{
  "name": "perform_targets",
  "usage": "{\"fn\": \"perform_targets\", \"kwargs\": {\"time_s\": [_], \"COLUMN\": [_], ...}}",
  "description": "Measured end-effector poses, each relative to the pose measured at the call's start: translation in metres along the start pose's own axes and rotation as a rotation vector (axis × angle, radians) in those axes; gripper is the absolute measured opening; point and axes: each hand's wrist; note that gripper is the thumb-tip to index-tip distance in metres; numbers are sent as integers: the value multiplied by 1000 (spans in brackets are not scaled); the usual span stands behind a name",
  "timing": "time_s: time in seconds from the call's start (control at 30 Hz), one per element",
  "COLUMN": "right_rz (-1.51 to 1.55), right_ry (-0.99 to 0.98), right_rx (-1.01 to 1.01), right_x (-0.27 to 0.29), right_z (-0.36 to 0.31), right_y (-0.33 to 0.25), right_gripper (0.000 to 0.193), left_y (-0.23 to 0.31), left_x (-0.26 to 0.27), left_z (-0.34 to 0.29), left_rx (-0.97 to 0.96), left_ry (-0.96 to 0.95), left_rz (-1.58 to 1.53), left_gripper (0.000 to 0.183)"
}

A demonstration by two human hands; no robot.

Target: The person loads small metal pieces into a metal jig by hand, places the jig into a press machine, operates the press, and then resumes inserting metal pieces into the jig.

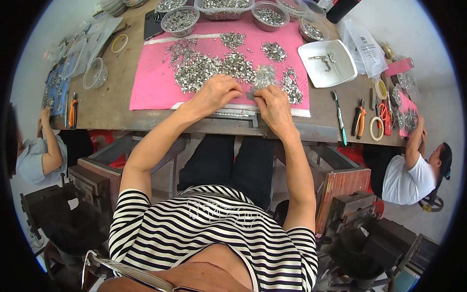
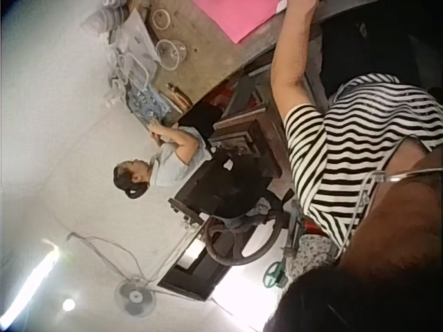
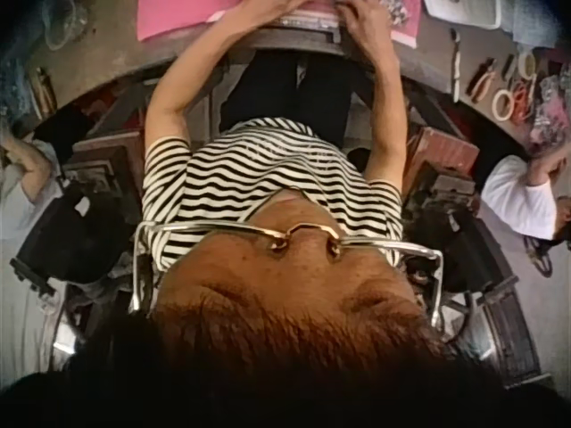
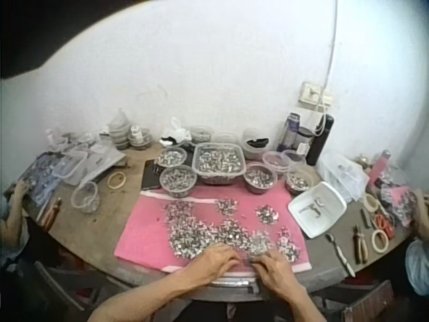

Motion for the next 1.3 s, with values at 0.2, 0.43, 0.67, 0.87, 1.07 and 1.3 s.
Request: {"fn": "perform_targets", "kwargs": {"time_s": [0.2, 0.43, 0.67, 0.87, 1.07, 1.3], "right_rz": [75, 25, -284, -76, 102, 323], "right_ry": [35, 2, 8, -138, -72, 18], "right_rx": [-74, -43, 102, -14, -148, -123], "right_x": [-3, -7, 9, 8, 5, -20], "right_z": [-7, -6, -10, -5, -16, -47], "right_y": [4, 4, -5, -4, -10, -32], "right_gripper": [13, 9, 9, 7, 6, 4], "left_y": [11, 8, 6, 8, 15, 19], "left_x": [13, 9, 22, 17, 19, 15], "left_z": [-11, -19, -22, -21, -22, -21], "left_rx": [111, -3, 96, 124, 105, 43], "left_ry": [21, -13, 34, -96, -129, -75], "left_rz": [-8, 89, 74, 87, 172, 217], "left_gripper": [12, 12, 13, 8, 9, 6]}}
Point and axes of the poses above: each hand's wrist, its own z-axis towards the middle knuckle, its own x-axis out of the back of the hand, y = z × x, and after that the axes turned 15 degrees about -x, right-handed
